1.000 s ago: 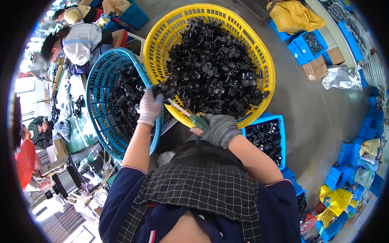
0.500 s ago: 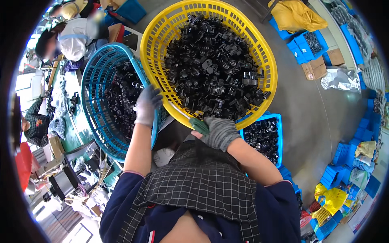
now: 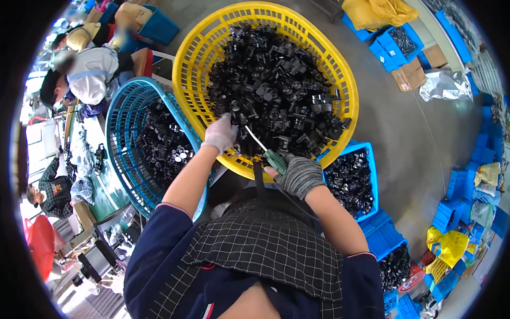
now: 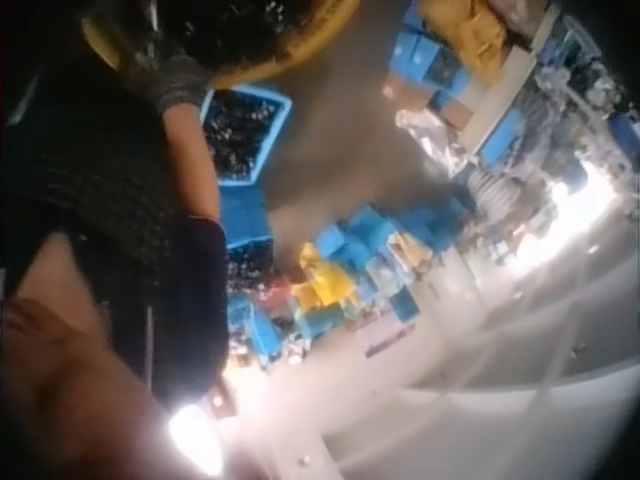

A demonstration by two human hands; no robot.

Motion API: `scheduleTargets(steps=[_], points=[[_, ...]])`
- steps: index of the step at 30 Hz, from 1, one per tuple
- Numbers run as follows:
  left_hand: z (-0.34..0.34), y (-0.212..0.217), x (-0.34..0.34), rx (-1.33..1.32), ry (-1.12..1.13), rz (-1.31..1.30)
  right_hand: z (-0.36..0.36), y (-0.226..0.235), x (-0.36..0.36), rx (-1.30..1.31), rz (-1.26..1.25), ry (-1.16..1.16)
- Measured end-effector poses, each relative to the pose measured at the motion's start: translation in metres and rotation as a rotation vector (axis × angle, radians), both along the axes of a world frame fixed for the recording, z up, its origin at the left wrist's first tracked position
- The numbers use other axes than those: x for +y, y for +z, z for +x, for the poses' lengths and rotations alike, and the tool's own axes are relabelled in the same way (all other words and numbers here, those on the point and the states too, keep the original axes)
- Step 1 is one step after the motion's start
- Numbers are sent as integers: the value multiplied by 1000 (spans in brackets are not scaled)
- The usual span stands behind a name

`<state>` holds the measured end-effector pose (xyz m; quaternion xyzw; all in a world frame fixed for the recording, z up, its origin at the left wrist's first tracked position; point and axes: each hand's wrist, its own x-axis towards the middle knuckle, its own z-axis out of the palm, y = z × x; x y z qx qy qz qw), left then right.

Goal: Manually trimming excess material from small black hardware components using a hand tool at a workstation.

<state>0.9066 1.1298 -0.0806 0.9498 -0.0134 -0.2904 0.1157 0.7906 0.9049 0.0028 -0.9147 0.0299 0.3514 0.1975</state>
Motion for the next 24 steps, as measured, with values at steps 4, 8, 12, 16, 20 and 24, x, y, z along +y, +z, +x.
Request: scheduleTargets(steps=[4, 8, 12, 16, 20, 24], points=[[-26, 34, 20, -114, 64, -73, 22, 11, 26, 42, -83, 133], [-54, 55, 64, -298, 321, -259, 24, 29, 52, -105, 97, 301], [-95, 39, 122, -464, 373, -278, 39, 39, 84, -72, 161, 423], [-105, 16, 157, -349, 747, -572, 43, 37, 89, -92, 200, 488], [-63, 24, 113, -395, 523, -442, 30, 25, 62, -110, 236, 317], [14, 22, 54, -357, -28, -120, 21, 13, 36, -81, 118, 216]])
